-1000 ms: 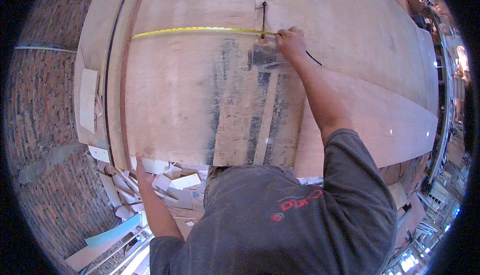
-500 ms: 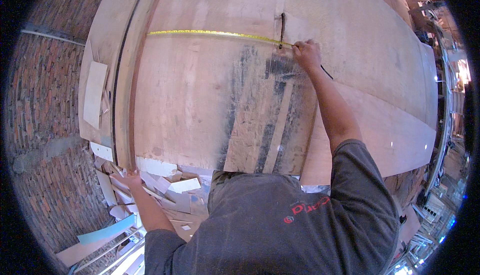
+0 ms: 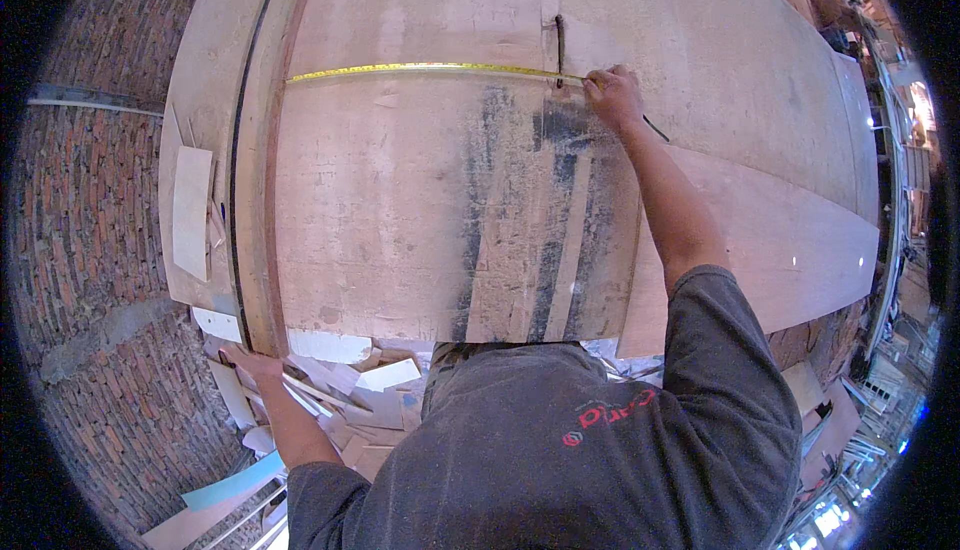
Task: The person measures a plywood sheet using a tape measure and marks it with a pencil, then hammers small wooden blocks onto the surface.
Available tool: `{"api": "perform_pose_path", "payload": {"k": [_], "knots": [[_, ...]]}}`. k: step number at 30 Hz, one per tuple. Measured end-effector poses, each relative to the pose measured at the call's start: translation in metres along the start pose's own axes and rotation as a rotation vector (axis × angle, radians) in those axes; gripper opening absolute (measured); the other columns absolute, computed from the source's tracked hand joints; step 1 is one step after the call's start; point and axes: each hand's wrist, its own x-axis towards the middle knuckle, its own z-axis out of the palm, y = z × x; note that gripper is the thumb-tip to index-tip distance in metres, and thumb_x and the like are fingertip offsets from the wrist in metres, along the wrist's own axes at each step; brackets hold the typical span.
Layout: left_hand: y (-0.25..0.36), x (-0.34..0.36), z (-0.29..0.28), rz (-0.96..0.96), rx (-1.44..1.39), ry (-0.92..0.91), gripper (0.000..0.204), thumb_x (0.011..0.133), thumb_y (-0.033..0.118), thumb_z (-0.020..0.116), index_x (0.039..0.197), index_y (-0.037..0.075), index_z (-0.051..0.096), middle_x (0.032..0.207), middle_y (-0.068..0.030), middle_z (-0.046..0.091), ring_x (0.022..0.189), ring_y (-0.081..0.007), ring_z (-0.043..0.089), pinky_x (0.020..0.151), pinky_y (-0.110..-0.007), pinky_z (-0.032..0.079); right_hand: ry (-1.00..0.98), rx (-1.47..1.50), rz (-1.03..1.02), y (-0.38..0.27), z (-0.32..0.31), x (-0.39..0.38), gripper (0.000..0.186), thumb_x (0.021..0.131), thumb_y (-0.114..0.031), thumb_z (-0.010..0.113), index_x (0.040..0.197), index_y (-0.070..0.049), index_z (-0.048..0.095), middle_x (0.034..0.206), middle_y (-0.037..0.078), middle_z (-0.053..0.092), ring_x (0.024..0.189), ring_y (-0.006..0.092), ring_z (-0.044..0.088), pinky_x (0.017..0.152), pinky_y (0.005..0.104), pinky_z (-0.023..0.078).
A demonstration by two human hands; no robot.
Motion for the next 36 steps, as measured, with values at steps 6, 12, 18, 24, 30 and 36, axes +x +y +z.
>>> {"api": "perform_pose_path", "payload": {"k": [6, 12, 18, 24, 30, 36], "knots": [[-0.001, -0.008, -0.018, 0.061, -0.010, 0.192, 0.093, 0.083, 0.079, 0.042, 0.154, 0.020, 0.031, 0.159, -0.0098, 0.030, 0.145, -0.0357, 0.029, 0.117, -0.056, 0.025, 0.029, 0.177, -0.074, 0.008, -0.006, -0.005, 0.018, 0.085, -0.027, 0.069, 0.094, -0.015, 0.078, 0.091, 0.017, 0.066, 0.088, 0.0346, 0.062, 0.082, 0.0452, 0.050], [-0.035, -0.035, -0.047, 0.237, 0.094, 0.432, 0.091, 0.082, 0.071, 0.050, 0.153, 0.016, 0.033, 0.157, -0.0127, 0.032, 0.144, -0.0364, 0.031, 0.117, -0.055, 0.026, -0.079, 0.230, 0.001, 0.024, -0.042, -0.075, 0.019, 0.084, -0.025, 0.070, 0.094, -0.012, 0.078, 0.085, 0.017, 0.064, 0.083, 0.0341, 0.062, 0.074, 0.0445, 0.050], [-0.066, -0.058, -0.042, 0.345, 0.256, 0.514, 0.089, 0.082, 0.063, 0.058, 0.151, 0.011, 0.035, 0.155, -0.0155, 0.035, 0.143, -0.0370, 0.032, 0.117, -0.054, 0.026, -0.056, 0.341, 0.151, 0.026, -0.052, -0.164, 0.033, 0.081, -0.032, 0.076, 0.107, -0.012, 0.074, 0.084, 0.017, 0.062, 0.084, 0.0352, 0.062, 0.076, 0.0444, 0.050], [-0.071, -0.049, 0.003, 0.531, 0.448, 0.531, 0.088, 0.081, 0.055, 0.065, 0.149, 0.007, 0.037, 0.153, -0.0184, 0.037, 0.142, -0.0376, 0.033, 0.117, -0.053, 0.026, -0.165, 0.274, 0.137, -0.014, -0.080, -0.216, 0.061, 0.074, -0.046, 0.083, 0.120, -0.009, 0.066, 0.109, 0.018, 0.062, 0.102, 0.0362, 0.060, 0.088, 0.0439, 0.050], [-0.051, -0.015, 0.000, 1.058, 0.828, 0.634, 0.088, 0.080, 0.047, 0.073, 0.147, 0.003, 0.039, 0.151, -0.0213, 0.040, 0.141, -0.0383, 0.034, 0.117, -0.053, 0.027, 0.117, 0.073, 0.082, 0.035, -0.064, -0.275, 0.050, 0.089, -0.039, 0.071, 0.125, -0.006, 0.061, 0.134, 0.022, 0.055, 0.126, 0.0380, 0.050, 0.112, 0.0492, 0.033], [-0.050, -0.026, 0.054, 1.249, 1.064, 0.415, 0.102, 0.073, 0.058, 0.079, 0.146, -0.003, 0.041, 0.148, -0.0250, 0.045, 0.141, -0.0358, 0.039, 0.116, -0.049, 0.029, -0.055, -0.235, 0.717, 0.172, -0.096, -0.435, 0.076, 0.085, -0.057, 0.069, 0.120, 0.011, 0.061, 0.117, 0.031, 0.063, 0.106, 0.0416, 0.062, 0.091, 0.0484, 0.051]]}}
